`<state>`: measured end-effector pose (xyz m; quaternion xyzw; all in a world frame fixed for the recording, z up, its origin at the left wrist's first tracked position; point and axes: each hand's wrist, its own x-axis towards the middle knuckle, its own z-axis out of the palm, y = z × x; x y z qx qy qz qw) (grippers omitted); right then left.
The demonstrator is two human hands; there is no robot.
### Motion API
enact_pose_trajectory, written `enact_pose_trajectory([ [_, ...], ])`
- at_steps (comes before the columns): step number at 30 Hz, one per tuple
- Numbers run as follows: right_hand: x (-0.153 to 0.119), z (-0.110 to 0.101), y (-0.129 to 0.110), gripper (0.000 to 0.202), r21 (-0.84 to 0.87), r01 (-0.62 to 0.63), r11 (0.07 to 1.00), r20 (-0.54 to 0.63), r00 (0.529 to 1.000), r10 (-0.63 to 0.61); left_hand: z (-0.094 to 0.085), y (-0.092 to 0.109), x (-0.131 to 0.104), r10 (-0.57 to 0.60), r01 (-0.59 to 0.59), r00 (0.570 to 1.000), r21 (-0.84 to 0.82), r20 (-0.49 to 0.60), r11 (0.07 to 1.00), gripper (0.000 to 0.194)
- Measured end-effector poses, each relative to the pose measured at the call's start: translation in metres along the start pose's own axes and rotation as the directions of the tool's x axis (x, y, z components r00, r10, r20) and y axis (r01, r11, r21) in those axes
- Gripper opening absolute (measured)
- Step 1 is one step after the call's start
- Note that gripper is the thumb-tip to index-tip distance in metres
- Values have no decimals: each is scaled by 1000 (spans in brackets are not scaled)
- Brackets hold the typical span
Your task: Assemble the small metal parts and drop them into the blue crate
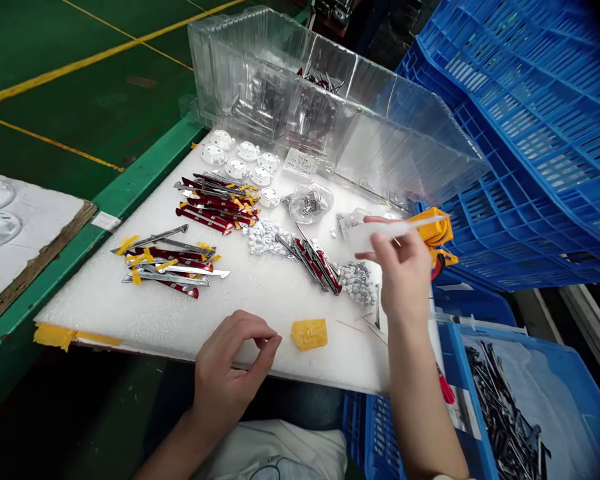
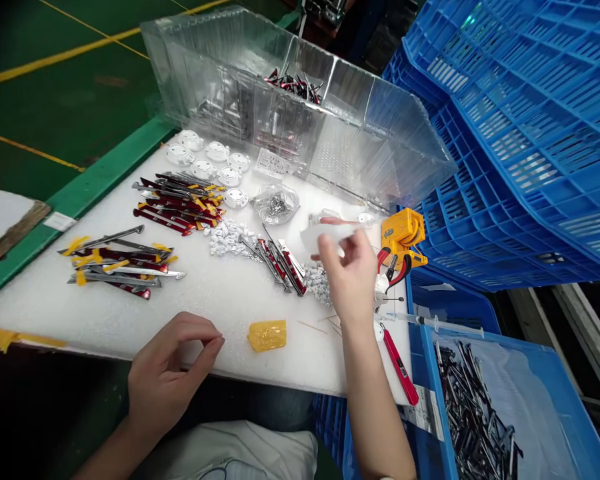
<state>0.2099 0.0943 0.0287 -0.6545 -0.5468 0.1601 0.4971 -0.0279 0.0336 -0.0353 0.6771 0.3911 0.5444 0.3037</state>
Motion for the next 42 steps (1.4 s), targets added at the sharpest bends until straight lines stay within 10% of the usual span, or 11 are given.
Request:
enact_pose_trajectory([
  [4,-49,-17,-8,40,461,-155,874,31,987,159,1,-2,-1,54,-56,998,68,35,996,20],
  [10,-85,-21,-4,51,544,-282,790,88,956,281,5,-6,-3,177,-196,980,245,95,950,17],
  [16,-96,-10,11,51,354,72,933,-228,974,11,6,-6,-2,180,-202,978,281,105,938,17],
  [22,-114,-10,23,49,108,177,978,-152,975,-160,7,-3,-3,110,-126,991,251,76,960,15],
  [42,-113,-8,20,54,2,175,985,-25,984,-175,7,-2,-4,97,-115,992,276,78,954,15],
])
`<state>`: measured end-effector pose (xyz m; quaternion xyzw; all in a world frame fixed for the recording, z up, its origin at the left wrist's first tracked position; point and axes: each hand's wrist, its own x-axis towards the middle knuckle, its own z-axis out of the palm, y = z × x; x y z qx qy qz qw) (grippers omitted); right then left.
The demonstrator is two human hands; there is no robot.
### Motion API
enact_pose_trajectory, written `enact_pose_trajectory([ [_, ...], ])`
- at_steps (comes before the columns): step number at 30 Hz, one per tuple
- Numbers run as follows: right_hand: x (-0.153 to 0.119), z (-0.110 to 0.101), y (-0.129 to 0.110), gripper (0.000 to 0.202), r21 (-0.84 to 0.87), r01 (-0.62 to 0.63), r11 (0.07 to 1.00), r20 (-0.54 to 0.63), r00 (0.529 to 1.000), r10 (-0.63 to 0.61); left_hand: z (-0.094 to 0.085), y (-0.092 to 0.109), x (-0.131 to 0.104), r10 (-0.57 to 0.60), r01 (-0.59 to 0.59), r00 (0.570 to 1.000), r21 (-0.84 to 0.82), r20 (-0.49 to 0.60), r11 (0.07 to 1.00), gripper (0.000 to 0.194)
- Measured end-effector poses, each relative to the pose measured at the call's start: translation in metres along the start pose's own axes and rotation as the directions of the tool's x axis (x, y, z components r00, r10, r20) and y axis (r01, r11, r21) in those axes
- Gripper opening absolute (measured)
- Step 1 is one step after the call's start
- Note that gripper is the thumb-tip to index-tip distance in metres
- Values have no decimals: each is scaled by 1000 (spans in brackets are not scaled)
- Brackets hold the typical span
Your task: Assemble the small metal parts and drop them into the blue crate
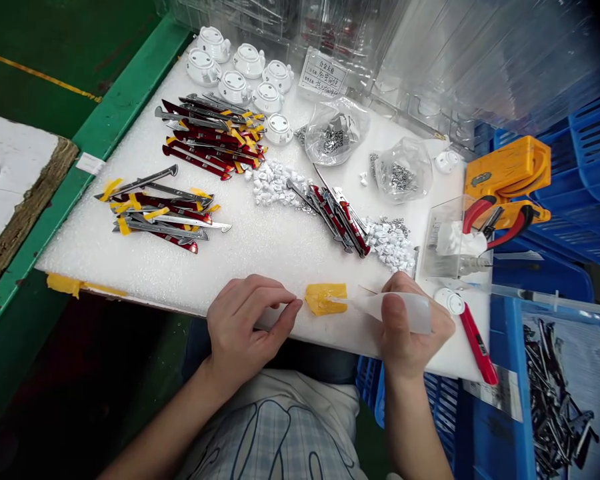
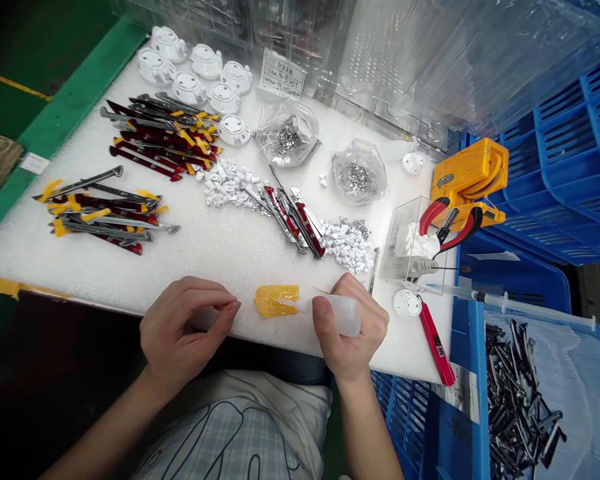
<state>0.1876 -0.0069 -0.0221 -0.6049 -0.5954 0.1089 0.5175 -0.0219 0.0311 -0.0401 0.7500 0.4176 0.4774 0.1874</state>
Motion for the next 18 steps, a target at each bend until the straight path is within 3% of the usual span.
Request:
enact_pose_trajectory([
  [18,-1,1,1,52,23,4,1000,1,1000,-4,1,0,0,25,-25,1000,33,-5,999,16],
])
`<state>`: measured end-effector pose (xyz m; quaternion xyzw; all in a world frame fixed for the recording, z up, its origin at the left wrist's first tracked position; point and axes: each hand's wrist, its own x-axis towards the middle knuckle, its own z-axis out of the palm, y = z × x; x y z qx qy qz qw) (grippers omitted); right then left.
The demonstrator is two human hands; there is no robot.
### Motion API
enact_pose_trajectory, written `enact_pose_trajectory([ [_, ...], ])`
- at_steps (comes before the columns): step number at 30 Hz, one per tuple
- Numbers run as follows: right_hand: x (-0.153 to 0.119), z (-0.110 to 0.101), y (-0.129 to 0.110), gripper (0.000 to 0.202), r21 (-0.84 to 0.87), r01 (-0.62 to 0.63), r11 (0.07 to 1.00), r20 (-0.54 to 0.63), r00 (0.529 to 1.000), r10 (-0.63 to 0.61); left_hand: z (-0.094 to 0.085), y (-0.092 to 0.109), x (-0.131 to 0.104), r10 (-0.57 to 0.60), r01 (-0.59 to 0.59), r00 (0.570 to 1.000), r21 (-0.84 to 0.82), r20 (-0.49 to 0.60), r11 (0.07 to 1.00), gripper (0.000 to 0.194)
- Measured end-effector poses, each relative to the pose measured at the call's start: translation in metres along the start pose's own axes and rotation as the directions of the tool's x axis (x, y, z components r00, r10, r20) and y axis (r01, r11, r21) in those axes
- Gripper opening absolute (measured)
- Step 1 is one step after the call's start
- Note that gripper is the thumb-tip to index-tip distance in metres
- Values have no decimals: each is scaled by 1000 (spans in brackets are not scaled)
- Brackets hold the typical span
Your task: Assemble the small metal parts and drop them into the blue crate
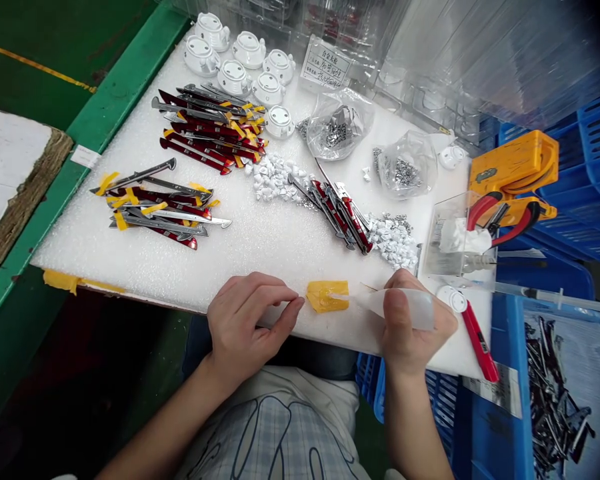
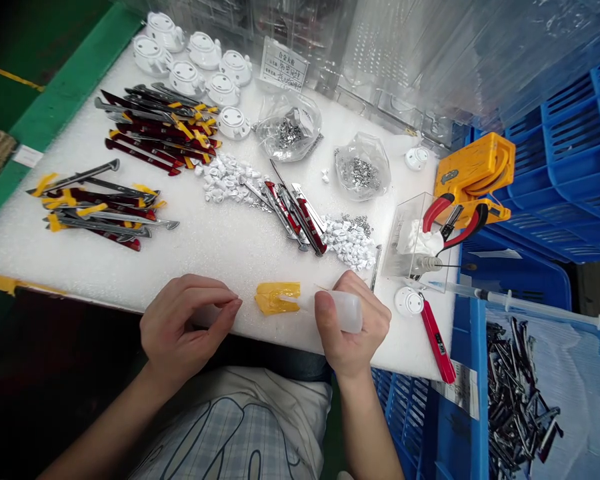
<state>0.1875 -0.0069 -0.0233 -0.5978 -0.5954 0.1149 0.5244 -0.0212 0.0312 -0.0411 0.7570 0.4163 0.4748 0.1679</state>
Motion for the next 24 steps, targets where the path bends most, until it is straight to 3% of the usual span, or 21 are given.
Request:
enact_pose_trajectory([
  [24,0,1,0,52,17,0,1000,17,1000,0,0,0,0,7,-7,1000,-3,0,1000,16],
])
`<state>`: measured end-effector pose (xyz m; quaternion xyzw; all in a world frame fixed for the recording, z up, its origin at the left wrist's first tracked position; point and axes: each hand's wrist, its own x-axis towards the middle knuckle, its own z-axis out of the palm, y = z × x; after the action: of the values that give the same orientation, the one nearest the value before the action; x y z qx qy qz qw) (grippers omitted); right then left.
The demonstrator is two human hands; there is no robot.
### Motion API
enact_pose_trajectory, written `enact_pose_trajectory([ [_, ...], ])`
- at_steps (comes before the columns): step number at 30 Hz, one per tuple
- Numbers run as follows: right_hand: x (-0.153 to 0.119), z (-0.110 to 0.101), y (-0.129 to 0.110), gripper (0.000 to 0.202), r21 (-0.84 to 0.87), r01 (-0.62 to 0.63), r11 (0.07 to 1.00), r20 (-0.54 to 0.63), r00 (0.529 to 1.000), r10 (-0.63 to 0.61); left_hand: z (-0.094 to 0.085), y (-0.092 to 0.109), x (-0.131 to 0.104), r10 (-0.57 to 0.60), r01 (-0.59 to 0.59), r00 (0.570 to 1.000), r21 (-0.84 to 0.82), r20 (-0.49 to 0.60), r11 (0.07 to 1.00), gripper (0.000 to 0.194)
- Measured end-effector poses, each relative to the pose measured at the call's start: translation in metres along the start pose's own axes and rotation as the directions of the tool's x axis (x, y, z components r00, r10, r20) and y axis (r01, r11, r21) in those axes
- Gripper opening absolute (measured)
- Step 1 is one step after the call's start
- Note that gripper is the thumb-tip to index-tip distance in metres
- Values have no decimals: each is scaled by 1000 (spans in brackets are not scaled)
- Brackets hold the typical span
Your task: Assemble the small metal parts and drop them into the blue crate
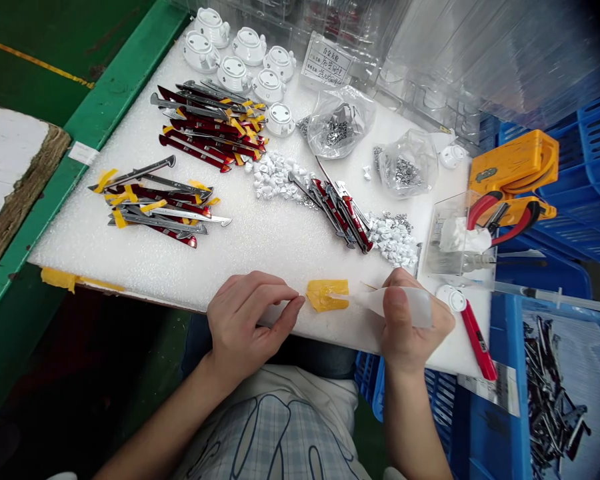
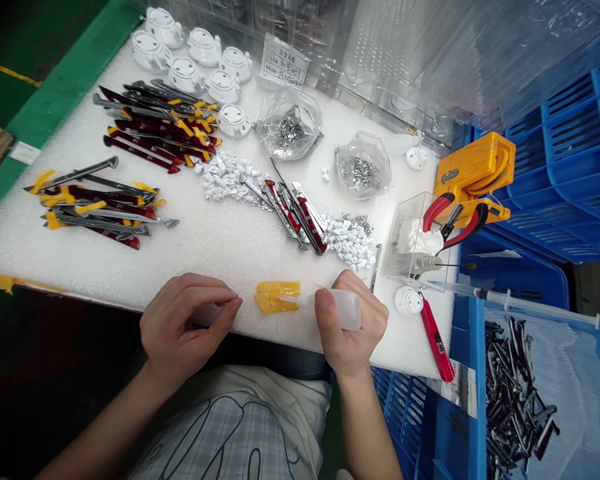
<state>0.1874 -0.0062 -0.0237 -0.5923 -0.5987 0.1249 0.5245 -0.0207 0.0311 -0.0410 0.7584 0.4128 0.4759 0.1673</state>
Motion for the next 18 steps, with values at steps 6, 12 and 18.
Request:
enact_pose_trajectory([
  [6,0,0,0,52,-2,0,1000,0,1000,0,0,0,0,4,-4,1000,-1,3,1000,15],
  [12,0,0,0,52,3,-2,1000,-6,1000,2,0,-1,-1,10,-10,1000,-7,5,1000,15],
  [18,0,0,1,52,-1,-2,1000,-5,1000,2,0,0,0,8,-8,1000,-4,2,1000,15],
])
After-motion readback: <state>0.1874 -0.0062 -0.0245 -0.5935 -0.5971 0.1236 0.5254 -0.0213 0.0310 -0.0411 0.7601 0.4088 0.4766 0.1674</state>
